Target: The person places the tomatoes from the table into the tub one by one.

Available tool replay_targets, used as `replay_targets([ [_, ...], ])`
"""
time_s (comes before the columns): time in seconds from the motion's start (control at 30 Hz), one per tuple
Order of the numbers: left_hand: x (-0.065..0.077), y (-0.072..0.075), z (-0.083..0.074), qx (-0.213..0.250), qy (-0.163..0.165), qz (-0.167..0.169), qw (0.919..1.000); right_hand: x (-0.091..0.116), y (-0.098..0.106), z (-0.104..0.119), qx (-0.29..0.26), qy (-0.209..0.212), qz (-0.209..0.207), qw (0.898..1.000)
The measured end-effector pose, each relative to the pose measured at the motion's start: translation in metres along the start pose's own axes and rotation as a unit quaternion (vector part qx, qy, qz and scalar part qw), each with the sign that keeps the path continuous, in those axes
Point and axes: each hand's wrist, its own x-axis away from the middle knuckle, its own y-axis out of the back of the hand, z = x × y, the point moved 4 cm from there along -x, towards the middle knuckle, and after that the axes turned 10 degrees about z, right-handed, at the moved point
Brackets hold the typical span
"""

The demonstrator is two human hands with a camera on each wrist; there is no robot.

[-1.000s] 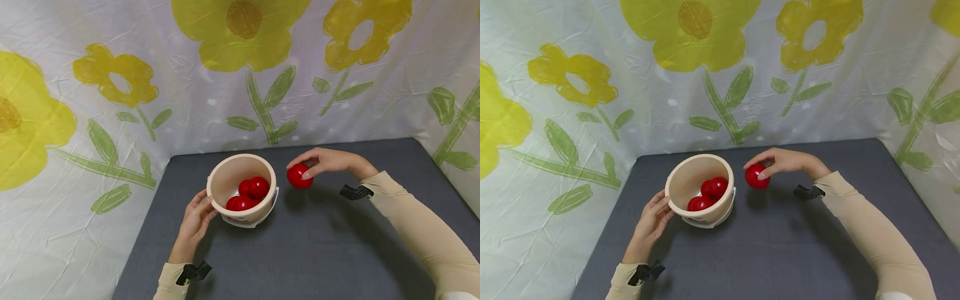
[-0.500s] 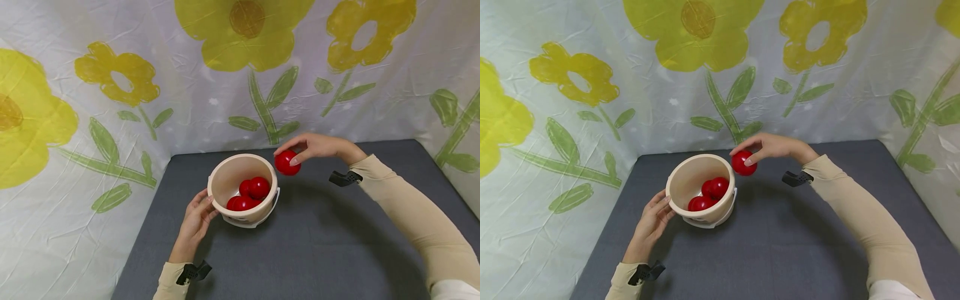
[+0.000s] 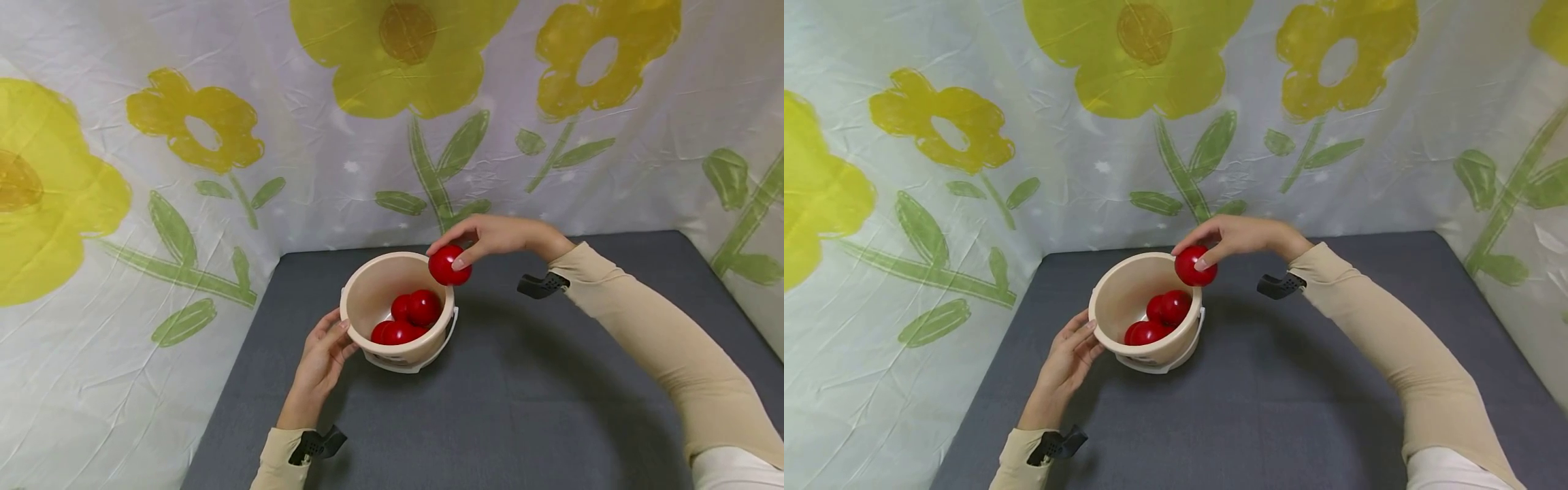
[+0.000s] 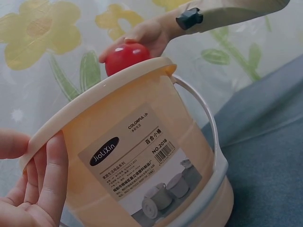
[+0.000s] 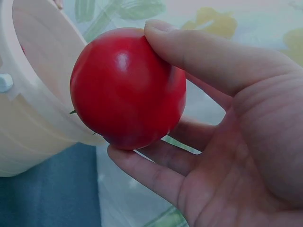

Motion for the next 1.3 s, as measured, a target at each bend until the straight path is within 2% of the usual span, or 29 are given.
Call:
replay_targets([
  [0.6,0.001,-0.002,0.000,0.007,-0.003,-0.004,1.0000,-0.040,-0.006,0.015,0.039,0.022,0.031,0.999],
  [0.97,0.001,-0.002,0.000,0.004,-0.002,-0.007,1.0000,-0.068,-0.010,0.018,0.029,0.029,0.052,0.998],
  [1.3,0.000,-0.003,0.000,0.001,-0.002,0.004,1.0000,-0.092,-0.016,0.016,0.029,0.037,0.074,0.996],
])
